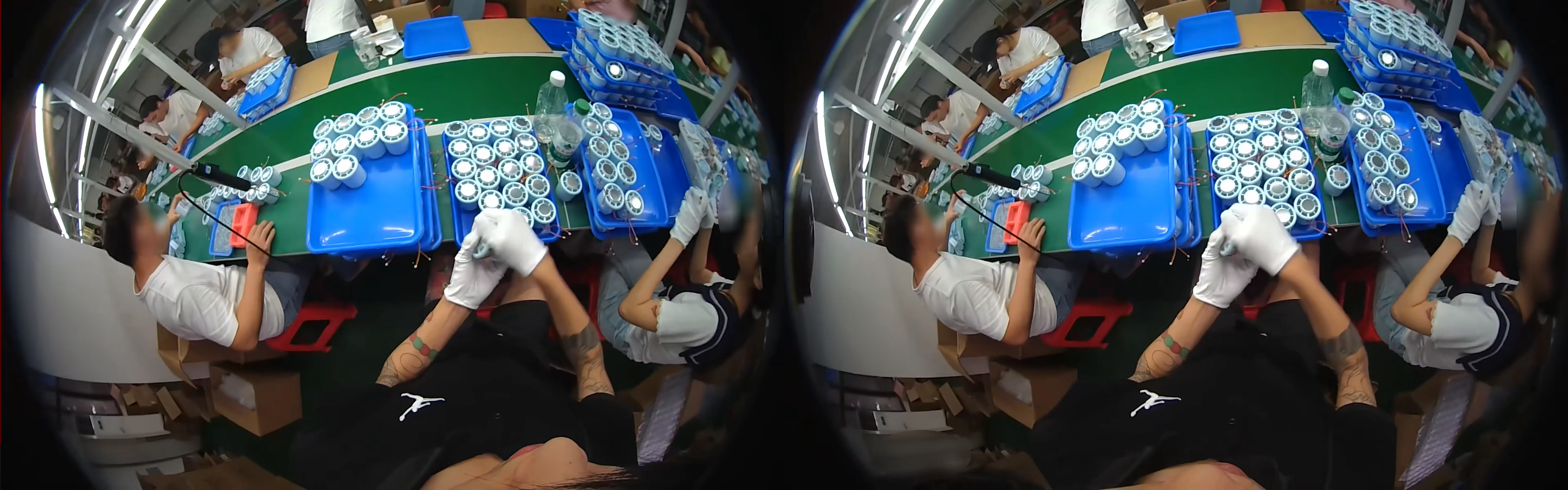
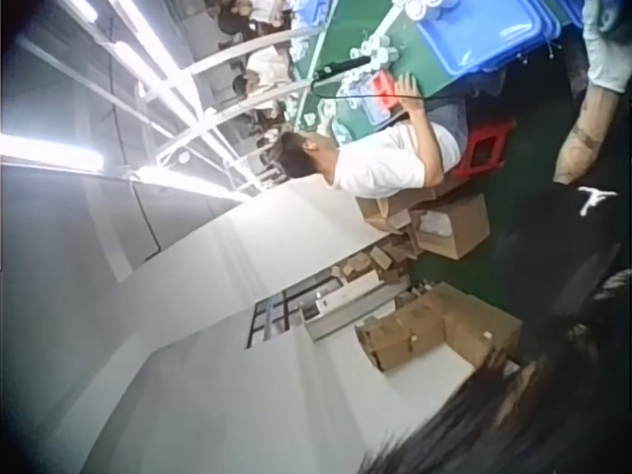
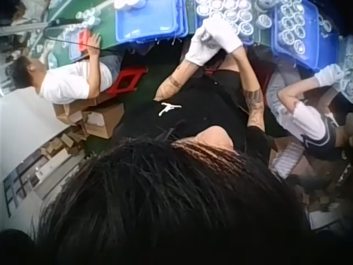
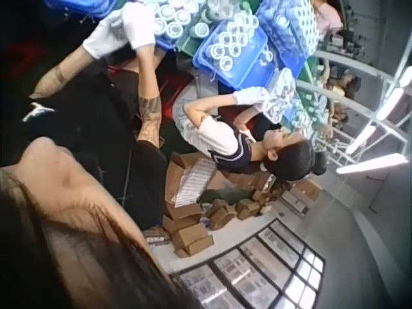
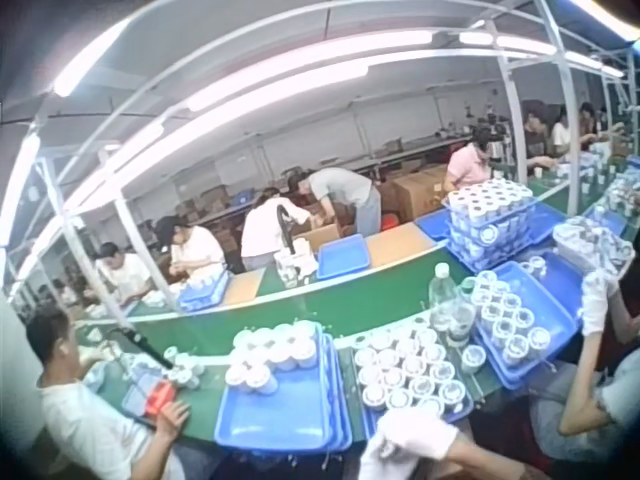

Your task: Sorting and placing electronic components into blue trays on a factory assembly line.

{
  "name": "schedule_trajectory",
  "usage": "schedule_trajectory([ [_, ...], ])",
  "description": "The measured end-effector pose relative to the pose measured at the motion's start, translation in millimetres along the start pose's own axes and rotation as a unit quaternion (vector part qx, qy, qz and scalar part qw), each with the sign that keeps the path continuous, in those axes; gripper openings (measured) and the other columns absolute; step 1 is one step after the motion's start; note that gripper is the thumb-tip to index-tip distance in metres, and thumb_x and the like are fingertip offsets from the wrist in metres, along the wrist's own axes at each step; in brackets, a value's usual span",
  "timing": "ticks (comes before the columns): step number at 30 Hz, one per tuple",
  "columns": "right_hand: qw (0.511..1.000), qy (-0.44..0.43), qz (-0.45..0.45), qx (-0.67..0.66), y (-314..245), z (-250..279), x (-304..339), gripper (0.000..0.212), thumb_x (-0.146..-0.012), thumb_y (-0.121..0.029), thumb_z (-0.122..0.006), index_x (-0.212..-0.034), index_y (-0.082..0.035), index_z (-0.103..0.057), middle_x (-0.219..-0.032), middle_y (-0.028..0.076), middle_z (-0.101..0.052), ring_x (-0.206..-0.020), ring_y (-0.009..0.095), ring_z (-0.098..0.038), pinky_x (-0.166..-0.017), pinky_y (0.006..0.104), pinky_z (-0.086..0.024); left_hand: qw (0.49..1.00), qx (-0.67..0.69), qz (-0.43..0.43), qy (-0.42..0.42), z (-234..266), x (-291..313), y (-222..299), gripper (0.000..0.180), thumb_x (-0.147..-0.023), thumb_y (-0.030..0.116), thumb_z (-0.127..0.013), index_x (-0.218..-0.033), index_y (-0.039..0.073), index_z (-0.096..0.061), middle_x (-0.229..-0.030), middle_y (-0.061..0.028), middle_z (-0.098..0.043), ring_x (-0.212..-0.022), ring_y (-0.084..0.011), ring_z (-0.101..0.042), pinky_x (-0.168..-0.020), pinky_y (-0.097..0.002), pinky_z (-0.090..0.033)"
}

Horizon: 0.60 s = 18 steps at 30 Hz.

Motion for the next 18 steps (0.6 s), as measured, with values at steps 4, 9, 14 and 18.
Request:
schedule_trajectory([
  [4,0.948,-0.279,-0.061,-0.139,8.5,-37.8,-12.5,0.016,-0.085,-0.014,-0.051,-0.089,-0.002,-0.061,-0.086,0.011,-0.063,-0.074,0.029,-0.056,-0.074,0.0351,-0.044,0.997,0.061,-0.001,-0.054,-26.2,1.0,10.6,0.027,-0.095,0.022,-0.055,-0.117,0.008,-0.06,-0.114,-0.0057,-0.064,-0.105,-0.0139,-0.059,-0.097,-0.027,-0.043],
  [9,0.989,0.127,0.057,-0.045,-56.0,7.1,9.2,0.017,-0.087,-0.013,-0.051,-0.093,-0.001,-0.062,-0.09,0.012,-0.062,-0.074,0.025,-0.056,-0.073,0.0331,-0.045,0.984,-0.11,-0.118,0.076,-16.7,13.1,37.1,0.034,-0.094,0.028,-0.058,-0.121,0.007,-0.057,-0.11,-0.0003,-0.062,-0.095,-0.0108,-0.057,-0.087,-0.0237,-0.045],
  [14,0.9,-0.138,-0.097,-0.402,11.8,-35.3,-5.2,0.017,-0.087,-0.014,-0.052,-0.096,-0.002,-0.06,-0.09,0.012,-0.061,-0.071,0.024,-0.054,-0.07,0.0362,-0.045,0.992,-0.102,-0.024,0.074,-25.8,23.6,50.7,0.044,-0.096,0.032,-0.053,-0.13,0.004,-0.052,-0.104,-0.0064,-0.067,-0.087,-0.0122,-0.062,-0.078,-0.023,-0.049],
  [18,0.839,-0.267,-0.142,-0.453,1.8,-23.3,-27.9,0.026,-0.083,-0.012,-0.062,-0.108,-0.003,-0.06,-0.095,0.011,-0.062,-0.079,0.022,-0.058,-0.075,0.0332,-0.048,0.975,-0.112,0.178,-0.076,-35.6,30.6,65.1,0.045,-0.097,0.034,-0.05,-0.129,0.003,-0.053,-0.097,-0.0056,-0.067,-0.08,-0.012,-0.063,-0.068,-0.0205,-0.048],
])
Point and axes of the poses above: each hand's wrist, its own x-axis away from the middle knuckle, its own z-axis out of the back of the hand, y = z × x, the point moved 8 cm from there along -x, towards the middle knuckle
